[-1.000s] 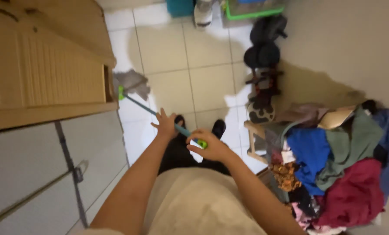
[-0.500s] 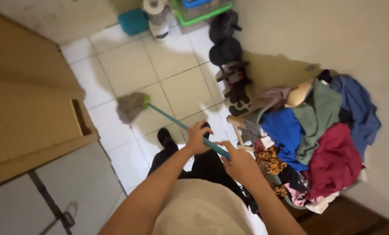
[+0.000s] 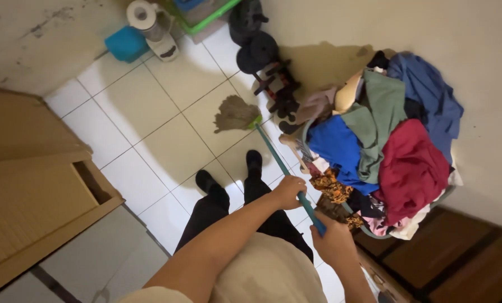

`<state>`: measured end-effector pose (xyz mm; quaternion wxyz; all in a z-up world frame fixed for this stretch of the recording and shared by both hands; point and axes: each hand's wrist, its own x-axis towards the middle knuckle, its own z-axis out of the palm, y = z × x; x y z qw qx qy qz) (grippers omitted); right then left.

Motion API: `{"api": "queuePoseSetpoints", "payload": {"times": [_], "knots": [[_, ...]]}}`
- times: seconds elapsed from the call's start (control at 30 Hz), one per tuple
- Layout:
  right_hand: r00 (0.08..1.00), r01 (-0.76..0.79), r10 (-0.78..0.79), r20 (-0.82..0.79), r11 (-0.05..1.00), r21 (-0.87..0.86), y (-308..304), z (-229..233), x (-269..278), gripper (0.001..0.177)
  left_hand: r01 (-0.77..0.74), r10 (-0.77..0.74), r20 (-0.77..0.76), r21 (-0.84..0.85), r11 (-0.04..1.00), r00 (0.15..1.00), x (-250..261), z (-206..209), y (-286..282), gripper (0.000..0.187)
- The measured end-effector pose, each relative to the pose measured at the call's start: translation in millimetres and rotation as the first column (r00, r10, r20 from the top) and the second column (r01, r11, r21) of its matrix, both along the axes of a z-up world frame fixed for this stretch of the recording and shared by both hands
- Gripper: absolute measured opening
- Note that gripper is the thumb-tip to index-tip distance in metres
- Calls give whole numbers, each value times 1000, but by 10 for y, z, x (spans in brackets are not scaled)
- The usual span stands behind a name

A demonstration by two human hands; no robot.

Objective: Mop the tiled floor and rinse the mop in a bucket of water.

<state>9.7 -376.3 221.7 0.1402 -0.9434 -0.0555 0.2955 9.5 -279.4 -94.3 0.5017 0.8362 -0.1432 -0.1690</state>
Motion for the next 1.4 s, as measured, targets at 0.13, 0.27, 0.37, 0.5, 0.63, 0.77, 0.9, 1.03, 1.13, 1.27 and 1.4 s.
{"api": "queuePoseSetpoints", "payload": {"times": [0.13,0.27,0.37,0.5,0.63,0.77,0.9,1.03,1.13,1.27,1.4], "knots": [[985,172,-169,-37,980,101,-342,-332,90,36,38,-34,-109,32,999,993,172,703,153,30],[988,145,-150,21,977,159,-584,-812,123,39,7,15,-137,158,987,991,217,675,121,49],[990,126,-140,20,937,325,-468,-1541,297,44,-133,155,-122,168,977,980,258,704,448,66],[808,553,-352,-473,729,403,295,-1839,667,53,-319,328,-25,173,932,944,244,638,830,77],[703,682,-369,-608,592,430,814,-2368,1030,54,-430,441,-153,103,897,884,294,1036,1149,69],[613,753,-288,-735,493,435,899,-2599,1242,61,-510,512,-182,62,858,839,364,1317,1289,54],[432,860,-210,-877,389,330,654,-1892,1222,64,-522,548,71,-226,823,834,386,1370,1256,52],[333,901,-281,-900,377,216,406,-853,1201,70,-558,513,-252,-161,814,821,508,1489,1106,42],[205,949,-285,-936,293,118,327,-438,1226,68,-621,514,-398,-211,754,760,588,1657,1073,34],[189,959,-173,-967,246,143,461,-773,1299,49,-600,517,-475,-28,800,712,769,1909,1223,35],[254,943,-68,-965,238,232,819,-1223,1404,36,-745,614,-488,-124,656,621,732,1436,1315,38]]}}
